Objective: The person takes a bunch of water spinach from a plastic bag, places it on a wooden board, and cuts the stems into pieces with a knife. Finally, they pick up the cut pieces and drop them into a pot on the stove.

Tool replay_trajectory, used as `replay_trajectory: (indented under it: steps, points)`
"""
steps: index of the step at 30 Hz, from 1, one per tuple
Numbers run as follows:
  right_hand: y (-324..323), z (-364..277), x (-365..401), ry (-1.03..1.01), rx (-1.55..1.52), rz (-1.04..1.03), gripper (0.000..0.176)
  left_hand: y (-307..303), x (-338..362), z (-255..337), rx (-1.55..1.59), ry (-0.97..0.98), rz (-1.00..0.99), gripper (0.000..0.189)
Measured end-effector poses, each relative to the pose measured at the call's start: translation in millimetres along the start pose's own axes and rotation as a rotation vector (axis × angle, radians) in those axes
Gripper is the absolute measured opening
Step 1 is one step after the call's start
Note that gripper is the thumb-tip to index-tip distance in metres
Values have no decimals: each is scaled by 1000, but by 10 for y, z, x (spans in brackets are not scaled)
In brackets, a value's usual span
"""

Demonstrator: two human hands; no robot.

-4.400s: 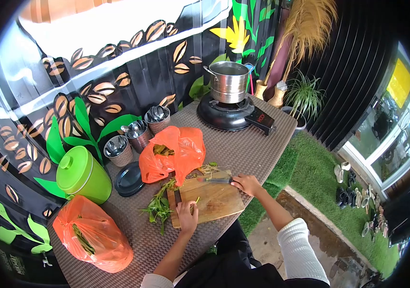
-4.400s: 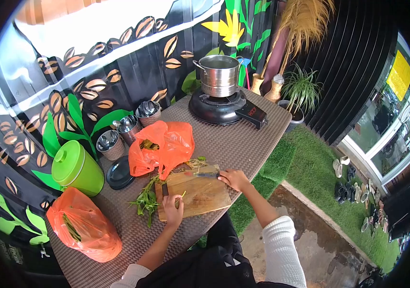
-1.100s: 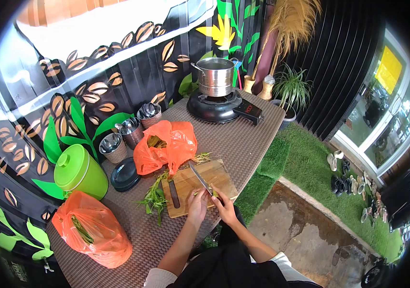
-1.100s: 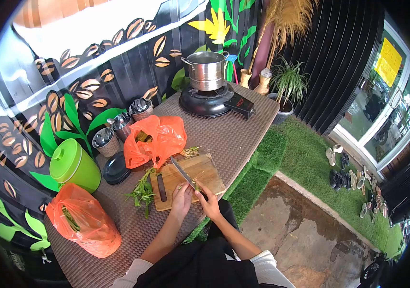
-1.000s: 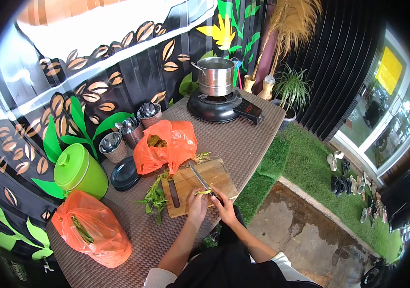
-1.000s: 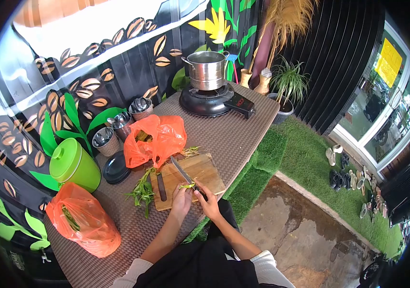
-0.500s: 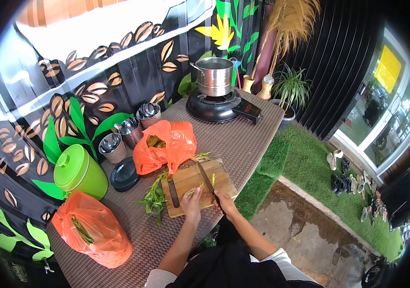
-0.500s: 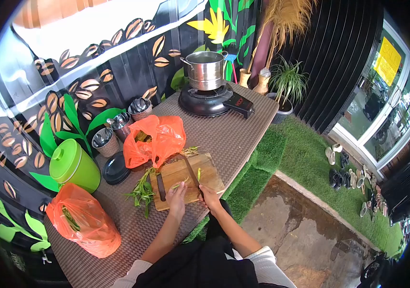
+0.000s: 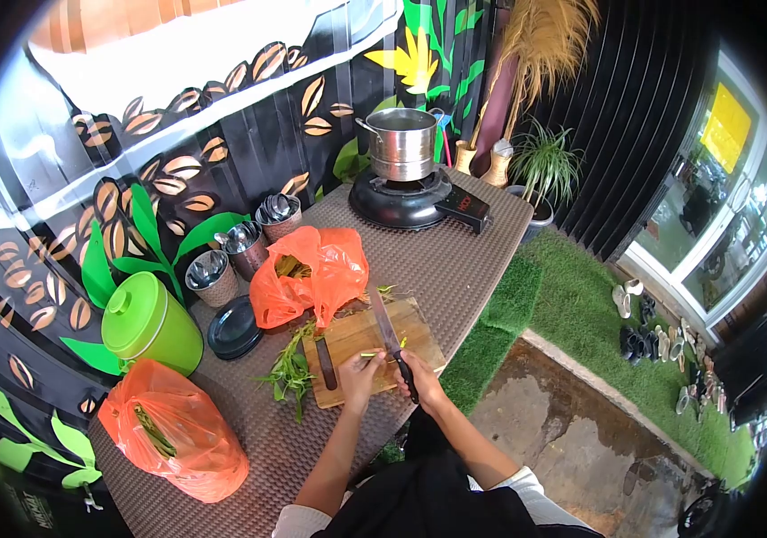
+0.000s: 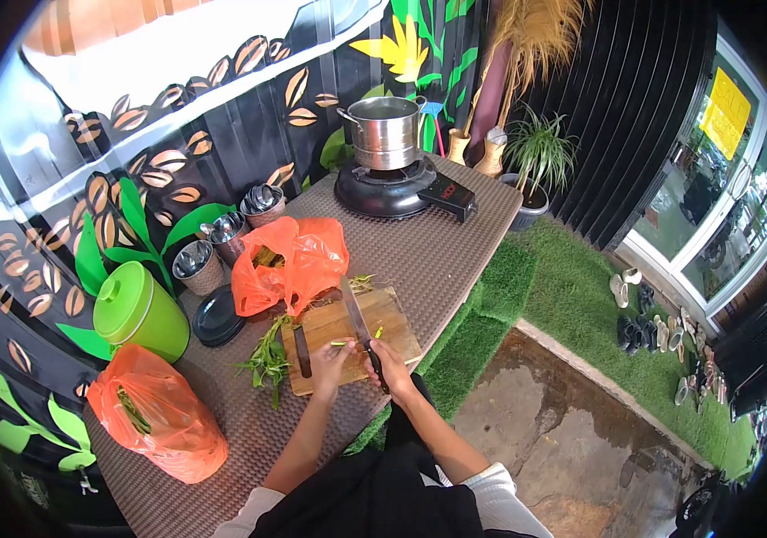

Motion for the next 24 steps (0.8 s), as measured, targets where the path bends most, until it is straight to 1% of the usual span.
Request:
replay_trajectory:
  steps: [3,5,9,11,12,14,15,17,20,24]
  points:
    - [-33,61,16,35,-79,27,25,16,17,13,44,3,44,21]
    - [-19,60,33,16,-17,2,24,-32,-17,-62,116,12,86,20]
    - [-27,16,76,-41,95,11,27,-39,-33,-50,102,62,73,19]
    - [-79,-88,121,-86,176,75,35,13,-37,53,-200,254,-47,15]
    - [-77,-132,140,-86,175,75,35,40,-10,100,-201,254,-47,15]
    - [-61,-251,174,-109,137,47,40,98,83,254,-320,337,-12,13]
    - [-71,-301,196,-109,136,50,40,118,98,257,-319,336,-15,13]
    - [-28,-360,235,-96,161,-7,38,156,164,357,-355,444,1,14]
    - [-9,-369,258,-82,165,-20,37,248,213,421,-438,485,-46,15]
    - [-39,-341,266,-71,177,-7,37,226,184,330,-493,495,-70,13]
Point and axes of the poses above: each hand's wrist, its own x-axis away from the middle knuckle, its own y-axis out of the palm, z = x × y, the point moved 9 cm from there along -x, towards the middle knuckle, and after that the axes turned 13 degrees about x, right-handed, at the moved point
